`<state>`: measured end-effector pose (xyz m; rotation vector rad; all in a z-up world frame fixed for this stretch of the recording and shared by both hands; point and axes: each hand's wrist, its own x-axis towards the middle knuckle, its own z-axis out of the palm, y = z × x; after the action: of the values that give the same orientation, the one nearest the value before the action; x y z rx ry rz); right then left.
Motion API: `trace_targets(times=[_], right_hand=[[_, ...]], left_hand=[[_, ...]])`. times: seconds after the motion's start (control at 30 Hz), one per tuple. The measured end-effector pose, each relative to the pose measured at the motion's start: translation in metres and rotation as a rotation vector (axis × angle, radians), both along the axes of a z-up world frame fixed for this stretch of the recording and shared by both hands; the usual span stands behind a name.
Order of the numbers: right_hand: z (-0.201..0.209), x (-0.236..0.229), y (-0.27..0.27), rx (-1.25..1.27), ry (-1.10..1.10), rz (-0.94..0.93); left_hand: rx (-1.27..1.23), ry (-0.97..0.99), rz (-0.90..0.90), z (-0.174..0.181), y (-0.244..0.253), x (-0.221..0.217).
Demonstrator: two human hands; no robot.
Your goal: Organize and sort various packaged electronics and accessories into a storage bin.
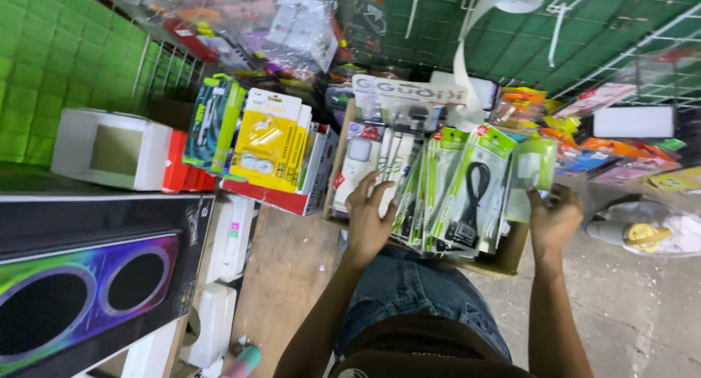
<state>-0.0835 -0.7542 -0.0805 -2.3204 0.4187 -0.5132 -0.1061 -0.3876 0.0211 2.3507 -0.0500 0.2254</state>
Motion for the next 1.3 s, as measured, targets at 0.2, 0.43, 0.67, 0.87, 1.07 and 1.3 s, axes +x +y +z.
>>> trace_targets(times=[0.2, 0.43, 0.67, 0.87, 1.07, 1.3], right_hand=[[0.068, -0.031, 0.023, 0.084, 0.183, 0.017], [0.092, -0.030, 0.096, 1.106, 0.184, 0.189], [0.126, -0.002, 0.258, 1.096, 0.341, 0.374], [0.159, 0.026, 0.344, 1.144, 0.450, 0.511], [0.127, 0.039, 0.383, 0.987, 0.454, 0.808], [0.099, 0.033, 0.359, 0.555, 0.406, 0.672]], left_hand=[[-0.241, 0.179, -0.243, -0.012, 0.014, -0.005], [-0.657, 0.384, -0.393, -0.028, 0.014, -0.017], [-0.754, 0.213, -0.129, 0.038, 0.065, 0.008], [-0.241, 0.056, -0.054, 0.074, 0.152, 0.026], [-0.094, 0.061, 0.098, 0.067, 0.211, 0.048], [0.260, 0.003, 0.199, 0.017, 0.265, 0.081]])
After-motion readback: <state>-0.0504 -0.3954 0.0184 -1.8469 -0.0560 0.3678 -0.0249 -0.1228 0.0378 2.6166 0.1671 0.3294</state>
